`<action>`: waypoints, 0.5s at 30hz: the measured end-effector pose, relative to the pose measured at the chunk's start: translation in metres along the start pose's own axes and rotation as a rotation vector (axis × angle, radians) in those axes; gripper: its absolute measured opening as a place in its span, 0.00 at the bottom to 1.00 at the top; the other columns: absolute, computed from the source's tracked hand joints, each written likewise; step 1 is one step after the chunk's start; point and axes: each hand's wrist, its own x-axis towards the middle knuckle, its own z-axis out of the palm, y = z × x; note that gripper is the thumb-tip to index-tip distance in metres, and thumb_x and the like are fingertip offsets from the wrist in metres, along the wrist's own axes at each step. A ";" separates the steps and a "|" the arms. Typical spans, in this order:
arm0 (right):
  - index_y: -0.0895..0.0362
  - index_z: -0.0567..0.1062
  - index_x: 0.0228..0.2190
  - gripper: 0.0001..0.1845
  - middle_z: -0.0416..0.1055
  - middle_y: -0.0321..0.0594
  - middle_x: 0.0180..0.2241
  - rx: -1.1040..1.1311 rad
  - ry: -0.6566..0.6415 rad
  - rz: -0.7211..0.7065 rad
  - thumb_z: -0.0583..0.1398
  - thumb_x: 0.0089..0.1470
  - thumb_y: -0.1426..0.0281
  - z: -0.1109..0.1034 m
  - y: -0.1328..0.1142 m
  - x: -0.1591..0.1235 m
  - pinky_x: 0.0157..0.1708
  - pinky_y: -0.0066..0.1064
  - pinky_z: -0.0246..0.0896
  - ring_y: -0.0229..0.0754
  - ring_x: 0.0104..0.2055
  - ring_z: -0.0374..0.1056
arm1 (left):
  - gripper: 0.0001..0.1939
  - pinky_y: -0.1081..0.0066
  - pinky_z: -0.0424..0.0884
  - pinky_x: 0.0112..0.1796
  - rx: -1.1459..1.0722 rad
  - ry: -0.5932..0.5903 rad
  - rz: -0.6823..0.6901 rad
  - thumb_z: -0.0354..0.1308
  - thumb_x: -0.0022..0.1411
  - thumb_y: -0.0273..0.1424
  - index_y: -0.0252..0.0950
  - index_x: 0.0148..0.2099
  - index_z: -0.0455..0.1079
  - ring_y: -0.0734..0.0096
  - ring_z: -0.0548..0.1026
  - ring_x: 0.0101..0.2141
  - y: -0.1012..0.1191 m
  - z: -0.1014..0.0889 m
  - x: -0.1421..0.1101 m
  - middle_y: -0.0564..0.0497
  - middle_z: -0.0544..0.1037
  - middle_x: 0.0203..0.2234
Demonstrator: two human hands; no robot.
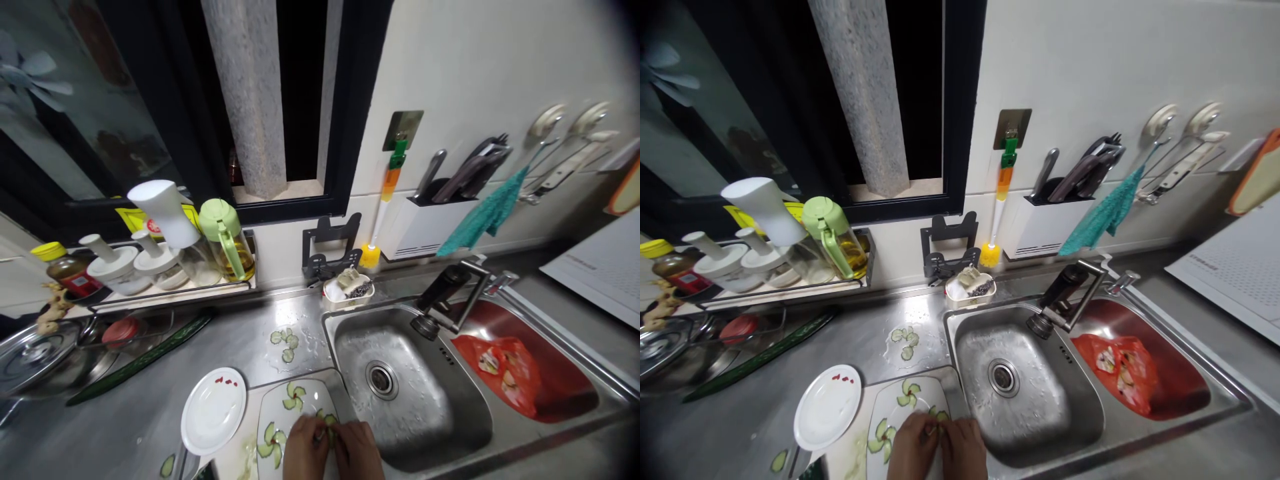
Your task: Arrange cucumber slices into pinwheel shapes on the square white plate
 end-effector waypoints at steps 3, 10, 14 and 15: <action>0.52 0.76 0.36 0.12 0.73 0.39 0.29 0.008 0.013 -0.003 0.54 0.56 0.75 0.001 0.000 0.000 0.37 0.36 0.59 0.46 0.35 0.65 | 0.10 0.71 0.70 0.37 -0.002 0.016 0.011 0.52 0.57 0.29 0.38 0.34 0.76 0.68 0.76 0.33 -0.005 -0.003 0.000 0.47 0.79 0.31; 0.51 0.75 0.36 0.11 0.72 0.38 0.28 -0.009 0.032 -0.081 0.55 0.55 0.75 -0.003 0.006 0.001 0.36 0.35 0.60 0.46 0.35 0.66 | 0.11 0.70 0.73 0.38 0.048 0.146 0.021 0.53 0.57 0.31 0.39 0.37 0.76 0.68 0.78 0.34 -0.028 -0.043 -0.008 0.47 0.80 0.32; 0.51 0.74 0.37 0.12 0.73 0.38 0.29 -0.007 0.015 -0.172 0.56 0.52 0.76 0.001 0.010 0.000 0.36 0.34 0.62 0.45 0.35 0.66 | 0.16 0.68 0.73 0.42 0.021 0.295 -0.142 0.52 0.58 0.39 0.39 0.41 0.76 0.64 0.78 0.38 -0.054 -0.095 -0.010 0.46 0.82 0.37; 0.51 0.74 0.37 0.12 0.73 0.38 0.29 -0.006 0.031 -0.194 0.56 0.51 0.76 0.004 0.009 0.000 0.36 0.34 0.62 0.45 0.35 0.66 | 0.16 0.66 0.72 0.44 0.051 0.326 -0.195 0.51 0.59 0.40 0.39 0.41 0.76 0.63 0.78 0.39 -0.061 -0.108 -0.008 0.47 0.82 0.38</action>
